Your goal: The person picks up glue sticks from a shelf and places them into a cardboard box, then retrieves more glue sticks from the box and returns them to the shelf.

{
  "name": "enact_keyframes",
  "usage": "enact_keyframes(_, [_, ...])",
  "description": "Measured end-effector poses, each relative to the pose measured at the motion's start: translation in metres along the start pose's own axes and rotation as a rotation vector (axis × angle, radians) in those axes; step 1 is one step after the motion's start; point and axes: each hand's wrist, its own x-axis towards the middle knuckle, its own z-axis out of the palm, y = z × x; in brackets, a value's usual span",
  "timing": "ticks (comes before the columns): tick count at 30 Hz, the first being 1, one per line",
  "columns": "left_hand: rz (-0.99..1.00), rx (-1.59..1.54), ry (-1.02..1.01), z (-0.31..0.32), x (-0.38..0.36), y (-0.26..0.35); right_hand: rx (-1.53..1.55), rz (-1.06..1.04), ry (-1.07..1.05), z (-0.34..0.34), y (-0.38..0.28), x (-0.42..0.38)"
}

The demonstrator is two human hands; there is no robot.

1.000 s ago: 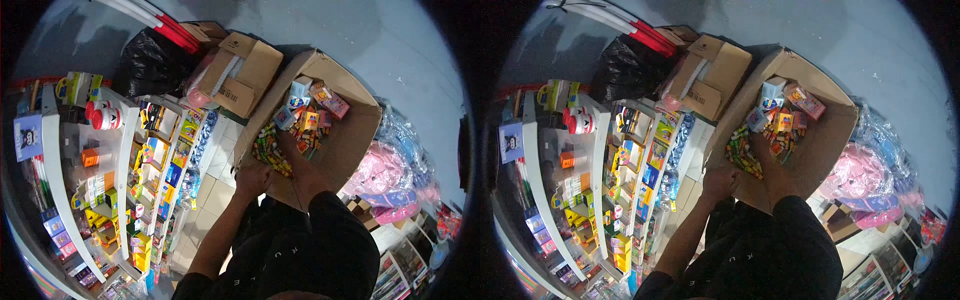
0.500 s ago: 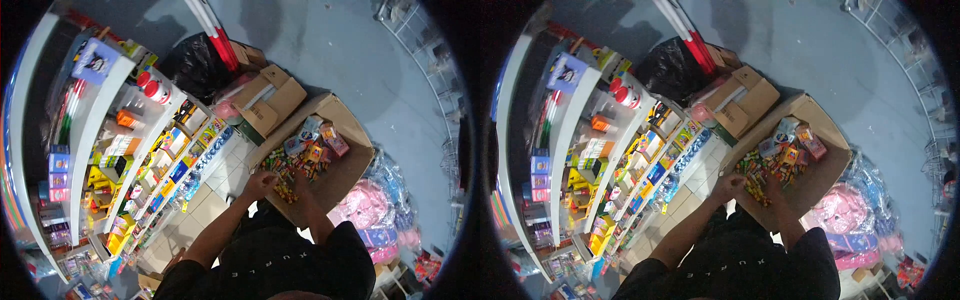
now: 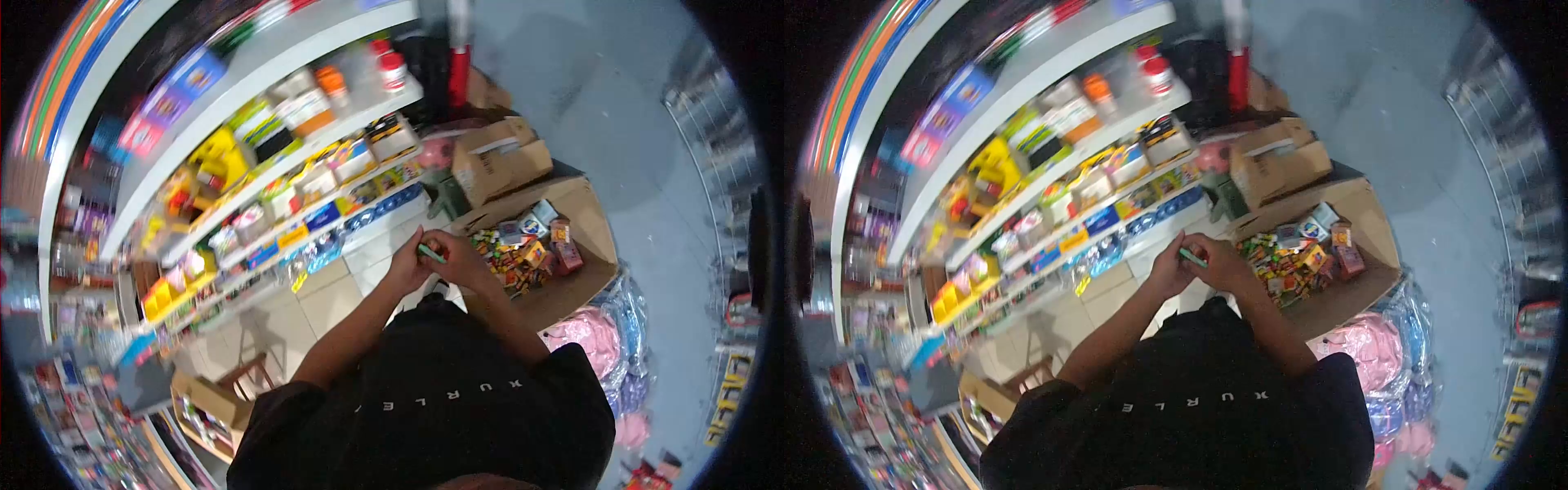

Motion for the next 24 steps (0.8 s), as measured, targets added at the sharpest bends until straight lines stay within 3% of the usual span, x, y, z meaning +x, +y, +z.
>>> enact_keyframes(1, [0.036,-0.031,-0.01,-0.004,-0.018,0.008,-0.018,-0.004,-0.036,0.015,-0.014,0.004])
enact_keyframes(2, [0.098,-0.054,0.136,-0.006,-0.035,0.012,0.005,-0.034,-0.028,0.032,-0.022,0.008])
enact_keyframes(6, [0.269,-0.186,0.175,-0.022,-0.109,0.033,0.085,-0.282,-0.013,0.101,-0.04,0.021])
enact_keyframes(9, [0.405,-0.339,0.273,-0.06,-0.145,0.031,0.249,0.203,-0.257,0.13,-0.082,0.018])
enact_keyframes(10, [0.433,-0.337,0.129,-0.075,-0.158,0.032,0.41,0.168,-0.344,0.145,-0.078,0.02])
enact_keyframes(14, [0.506,-0.383,0.182,-0.087,-0.208,0.03,0.921,0.424,-0.365,0.193,-0.089,0.019])
enact_keyframes(17, [0.578,-0.301,0.041,-0.103,-0.241,0.03,1.105,0.474,-0.381,0.226,-0.097,0.019])
enact_keyframes(20, [0.608,-0.321,0.088,-0.121,-0.273,0.027,1.161,0.437,-0.492,0.255,-0.102,0.018])
enact_keyframes(24, [0.582,-0.256,0.297,-0.121,-0.322,0.024,1.185,0.388,-0.519,0.295,-0.111,0.016])
